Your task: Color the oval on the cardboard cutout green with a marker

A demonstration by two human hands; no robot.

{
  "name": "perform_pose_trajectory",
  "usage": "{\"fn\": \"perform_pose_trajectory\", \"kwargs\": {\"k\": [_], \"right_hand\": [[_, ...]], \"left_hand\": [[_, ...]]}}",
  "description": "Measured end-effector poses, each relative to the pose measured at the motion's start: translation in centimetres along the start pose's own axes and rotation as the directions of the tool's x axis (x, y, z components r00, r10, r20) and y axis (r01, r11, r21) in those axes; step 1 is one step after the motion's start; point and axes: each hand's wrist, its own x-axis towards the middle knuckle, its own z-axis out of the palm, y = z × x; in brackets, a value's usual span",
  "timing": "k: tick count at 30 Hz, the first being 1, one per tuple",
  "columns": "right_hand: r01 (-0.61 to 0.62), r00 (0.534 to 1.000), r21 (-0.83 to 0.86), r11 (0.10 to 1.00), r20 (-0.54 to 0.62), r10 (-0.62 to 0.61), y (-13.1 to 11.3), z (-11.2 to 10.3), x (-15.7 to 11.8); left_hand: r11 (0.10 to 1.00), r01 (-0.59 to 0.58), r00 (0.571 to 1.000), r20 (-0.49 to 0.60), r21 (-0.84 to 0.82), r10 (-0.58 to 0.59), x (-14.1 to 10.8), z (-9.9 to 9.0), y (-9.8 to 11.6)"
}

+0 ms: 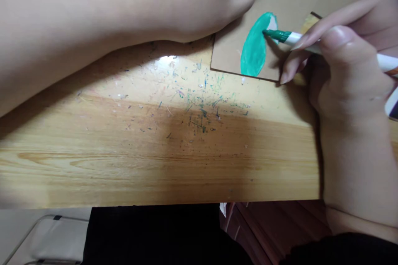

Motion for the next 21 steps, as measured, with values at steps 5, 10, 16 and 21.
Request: {"fn": "perform_pose_trajectory", "kwargs": {"k": [5,10,16,21], "right_hand": [[0.015,0.999,0.019,1.0,0.027,-0.016,0.0,-0.2,0.0],[0.016,0.999,-0.022,1.0,0.029,-0.016,-0.2,0.0,-0.1],[-0.003,1.0,0.06,0.998,0.031,0.002,-0.5,0.1,-0.2],[-0.017,0.997,0.092,0.996,0.076,0.01,-0.4,-0.1,-0.2]], "left_hand": [[1.0,0.009,1.0,0.013,-0.007,-0.009,0.1,-0.1,0.1],[0.977,-0.19,0.98,-0.079,-0.1,0.182,0.5,0.3,-1.2],[0.982,-0.183,0.976,-0.124,-0.043,0.177,1.0,0.7,-1.5],[0.987,-0.157,0.981,-0.111,0.029,0.159,1.3,0.1,-0.8]]}}
